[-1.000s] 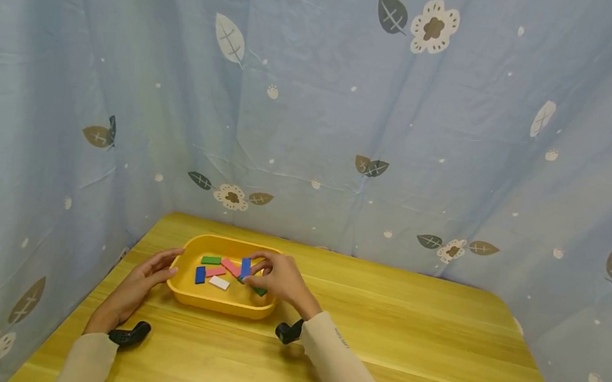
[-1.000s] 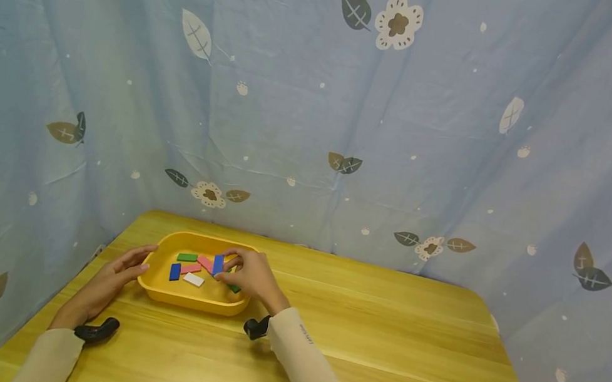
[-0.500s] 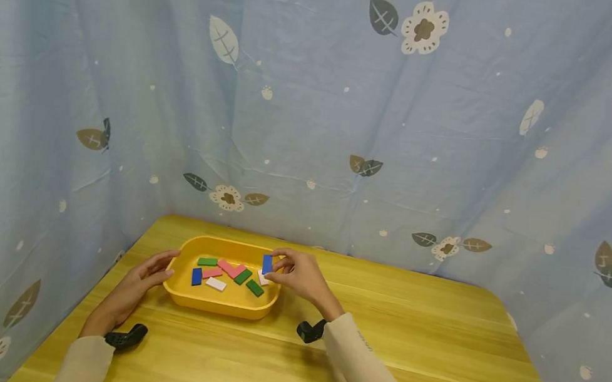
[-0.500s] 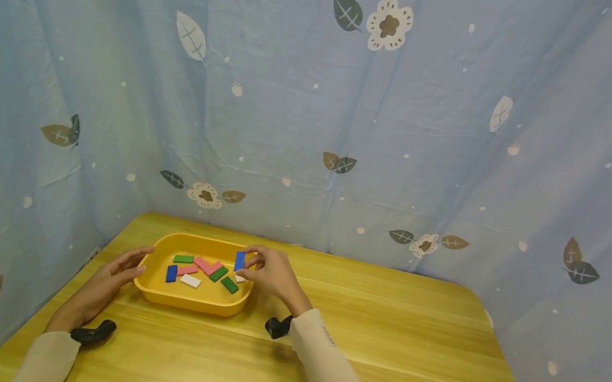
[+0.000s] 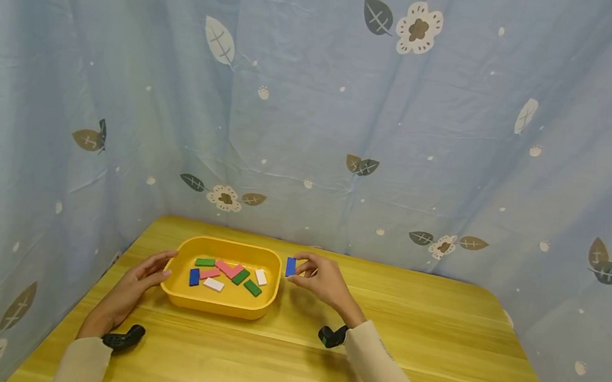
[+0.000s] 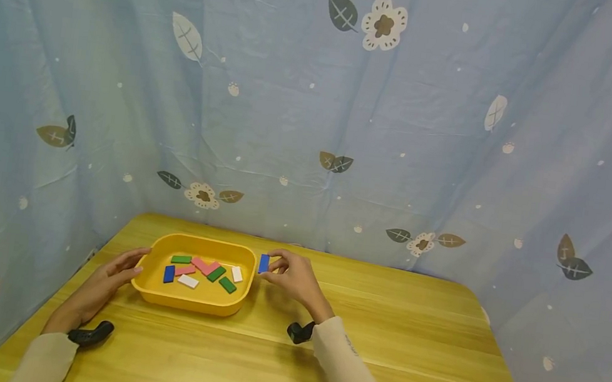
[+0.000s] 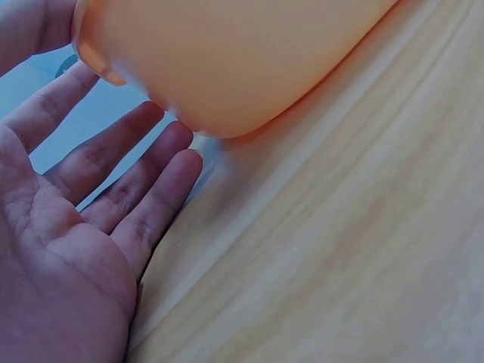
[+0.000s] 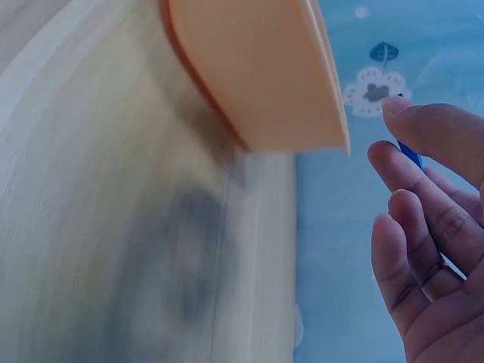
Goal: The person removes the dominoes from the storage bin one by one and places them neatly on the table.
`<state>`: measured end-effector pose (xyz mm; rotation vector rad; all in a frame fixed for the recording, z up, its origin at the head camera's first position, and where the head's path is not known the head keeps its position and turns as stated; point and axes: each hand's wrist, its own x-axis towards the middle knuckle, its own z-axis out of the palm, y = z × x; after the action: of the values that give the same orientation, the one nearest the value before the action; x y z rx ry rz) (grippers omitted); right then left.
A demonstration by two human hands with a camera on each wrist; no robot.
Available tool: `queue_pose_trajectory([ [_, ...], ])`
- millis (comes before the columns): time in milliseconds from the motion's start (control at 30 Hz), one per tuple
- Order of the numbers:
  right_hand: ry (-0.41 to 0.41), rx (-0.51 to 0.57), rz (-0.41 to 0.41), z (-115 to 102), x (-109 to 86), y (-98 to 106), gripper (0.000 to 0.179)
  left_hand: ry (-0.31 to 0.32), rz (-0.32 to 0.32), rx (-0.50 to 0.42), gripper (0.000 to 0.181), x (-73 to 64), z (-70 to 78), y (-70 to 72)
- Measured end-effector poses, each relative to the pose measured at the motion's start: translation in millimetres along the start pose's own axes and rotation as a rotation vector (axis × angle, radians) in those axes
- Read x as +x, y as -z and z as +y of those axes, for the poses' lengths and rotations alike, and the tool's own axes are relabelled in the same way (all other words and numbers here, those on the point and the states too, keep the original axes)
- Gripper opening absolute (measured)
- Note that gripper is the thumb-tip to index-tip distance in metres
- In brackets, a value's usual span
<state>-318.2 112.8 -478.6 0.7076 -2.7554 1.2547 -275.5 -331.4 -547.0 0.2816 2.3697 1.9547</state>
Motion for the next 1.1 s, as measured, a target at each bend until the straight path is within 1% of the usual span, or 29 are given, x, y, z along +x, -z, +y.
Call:
queue_pose_trajectory([
  [133,-0.025,0.016,0.018,9,-7.1,7,0.047,0.0,-0.001,-0.009,0.061,-0.6,-0.8,-0.6],
  [367,-0.062,0.001,0.067,32,-18.4,15,0.045,0.005,-0.005,-0.008,0.061,0.4,-2.3,-0.8],
  [700,-0.137,-0.009,0.088,63,-32.4,25,0.046,-0.004,-0.01,-0.014,0.063,-0.2,-0.1,-1.1],
  [967,-0.189,0.019,0.074,81,-42.6,32,0.046,-0.002,-0.006,-0.007,0.063,-0.1,0.7,-1.1],
  [1100,-0.194,0.042,0.056,88,-45.7,35,0.047,-0.004,-0.006,-0.005,0.063,-1.0,0.2,-0.4],
])
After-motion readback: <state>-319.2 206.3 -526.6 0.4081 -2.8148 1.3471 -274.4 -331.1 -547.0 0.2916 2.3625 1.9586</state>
